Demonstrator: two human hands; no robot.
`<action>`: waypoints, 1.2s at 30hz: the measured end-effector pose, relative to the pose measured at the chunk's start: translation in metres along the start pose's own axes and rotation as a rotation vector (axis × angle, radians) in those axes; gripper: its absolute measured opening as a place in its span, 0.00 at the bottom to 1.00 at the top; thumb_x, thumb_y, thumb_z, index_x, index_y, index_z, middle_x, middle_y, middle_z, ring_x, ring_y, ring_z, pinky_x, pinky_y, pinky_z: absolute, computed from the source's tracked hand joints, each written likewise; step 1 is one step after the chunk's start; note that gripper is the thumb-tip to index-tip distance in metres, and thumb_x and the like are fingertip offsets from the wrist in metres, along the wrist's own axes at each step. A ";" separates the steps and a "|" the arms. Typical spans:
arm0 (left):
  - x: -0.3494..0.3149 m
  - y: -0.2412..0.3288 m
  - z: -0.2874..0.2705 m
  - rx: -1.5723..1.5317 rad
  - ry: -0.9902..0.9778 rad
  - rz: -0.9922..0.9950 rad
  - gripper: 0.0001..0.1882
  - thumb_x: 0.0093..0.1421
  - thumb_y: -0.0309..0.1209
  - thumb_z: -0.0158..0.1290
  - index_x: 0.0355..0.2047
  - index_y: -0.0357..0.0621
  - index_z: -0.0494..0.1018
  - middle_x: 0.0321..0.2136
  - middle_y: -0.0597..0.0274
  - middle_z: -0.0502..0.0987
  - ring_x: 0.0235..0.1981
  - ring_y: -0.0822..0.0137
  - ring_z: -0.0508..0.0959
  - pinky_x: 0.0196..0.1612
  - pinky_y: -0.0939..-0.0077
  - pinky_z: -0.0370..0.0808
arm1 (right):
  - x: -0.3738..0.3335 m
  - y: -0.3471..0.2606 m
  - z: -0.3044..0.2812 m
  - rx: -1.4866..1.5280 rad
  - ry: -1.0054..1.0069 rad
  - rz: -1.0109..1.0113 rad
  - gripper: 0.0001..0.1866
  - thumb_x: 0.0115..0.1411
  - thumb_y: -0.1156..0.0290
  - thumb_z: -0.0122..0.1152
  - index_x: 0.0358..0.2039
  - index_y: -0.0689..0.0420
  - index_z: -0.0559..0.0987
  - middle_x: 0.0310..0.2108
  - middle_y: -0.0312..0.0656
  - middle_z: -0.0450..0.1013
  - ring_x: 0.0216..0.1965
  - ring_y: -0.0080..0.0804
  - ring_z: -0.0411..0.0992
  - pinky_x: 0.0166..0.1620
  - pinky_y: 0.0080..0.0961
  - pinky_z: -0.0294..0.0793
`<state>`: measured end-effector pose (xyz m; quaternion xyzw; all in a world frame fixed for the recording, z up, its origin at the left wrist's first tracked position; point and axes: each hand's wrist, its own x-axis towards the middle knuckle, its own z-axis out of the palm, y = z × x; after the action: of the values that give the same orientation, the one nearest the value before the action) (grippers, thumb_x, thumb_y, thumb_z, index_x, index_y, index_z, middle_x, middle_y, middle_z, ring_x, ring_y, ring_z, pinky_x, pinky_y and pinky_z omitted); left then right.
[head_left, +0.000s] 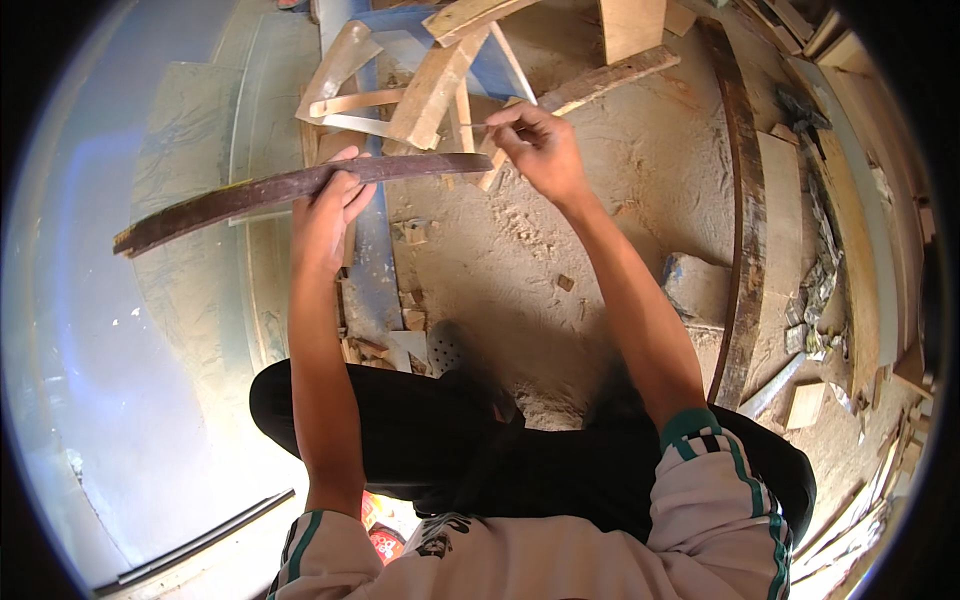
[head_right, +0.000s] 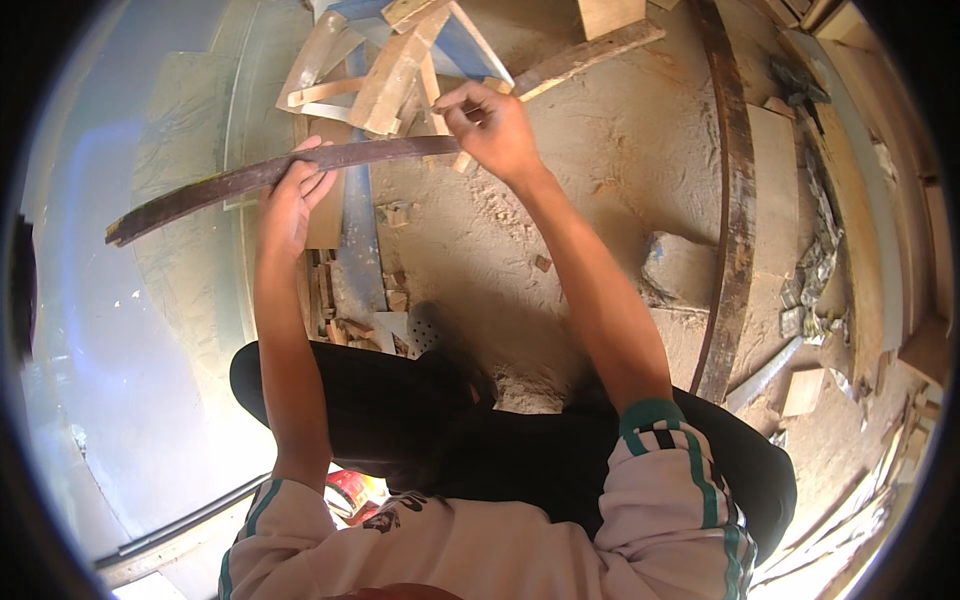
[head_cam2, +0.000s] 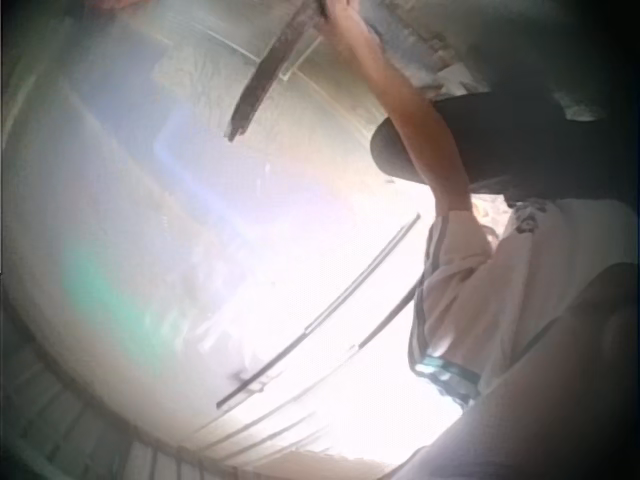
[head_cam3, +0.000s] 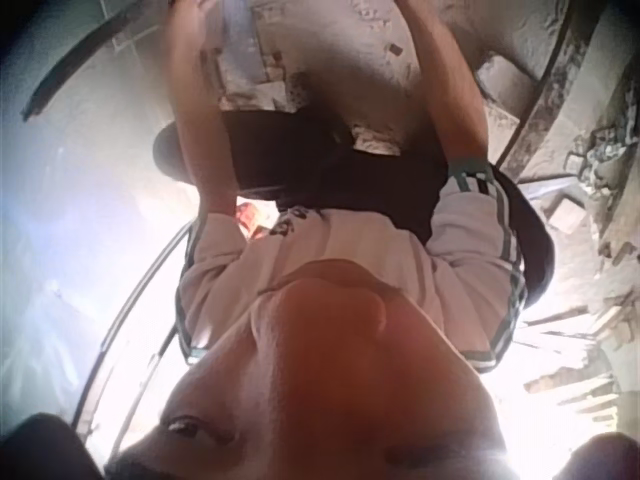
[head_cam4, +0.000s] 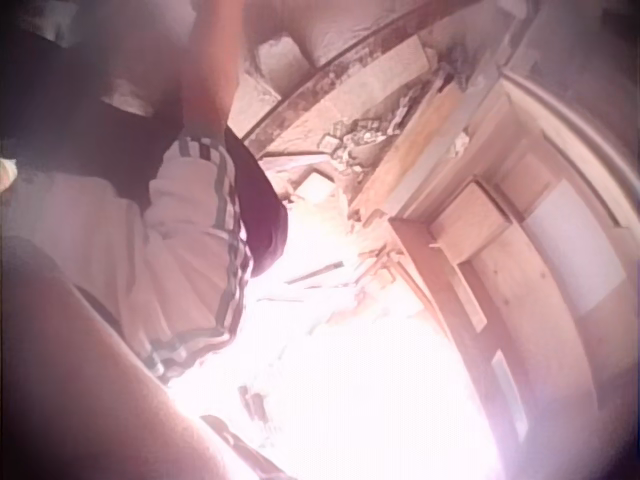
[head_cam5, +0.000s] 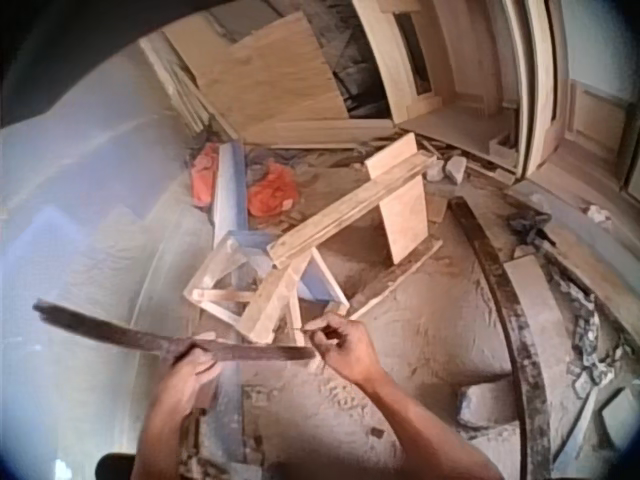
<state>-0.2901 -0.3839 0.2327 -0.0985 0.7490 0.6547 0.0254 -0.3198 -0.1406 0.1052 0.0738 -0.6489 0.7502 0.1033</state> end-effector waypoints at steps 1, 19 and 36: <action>-0.011 0.012 -0.003 0.020 -0.018 0.025 0.22 0.65 0.22 0.47 0.58 0.25 0.65 0.54 0.42 0.72 0.56 0.56 0.75 0.63 0.60 0.73 | 0.002 -0.011 0.001 0.067 0.015 0.005 0.08 0.65 0.76 0.60 0.42 0.61 0.83 0.35 0.39 0.82 0.36 0.22 0.78 0.43 0.20 0.77; -0.030 0.067 0.054 -0.018 -0.420 -0.180 0.24 0.65 0.37 0.53 0.55 0.31 0.71 0.48 0.49 0.77 0.50 0.61 0.78 0.51 0.66 0.78 | 0.034 -0.120 -0.021 -0.905 0.228 -0.550 0.06 0.62 0.66 0.59 0.33 0.54 0.77 0.21 0.45 0.75 0.23 0.52 0.72 0.31 0.41 0.73; -0.021 0.023 0.073 0.670 -0.238 0.547 0.28 0.65 0.40 0.54 0.60 0.35 0.67 0.50 0.38 0.77 0.52 0.47 0.78 0.54 0.61 0.74 | 0.056 -0.144 -0.020 -0.807 0.344 -0.961 0.08 0.51 0.80 0.66 0.34 0.57 0.83 0.27 0.42 0.78 0.28 0.39 0.74 0.33 0.32 0.72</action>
<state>-0.2801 -0.3067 0.2489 0.1930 0.9100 0.3655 -0.0320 -0.3375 -0.0978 0.2535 0.1900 -0.7487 0.3189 0.5493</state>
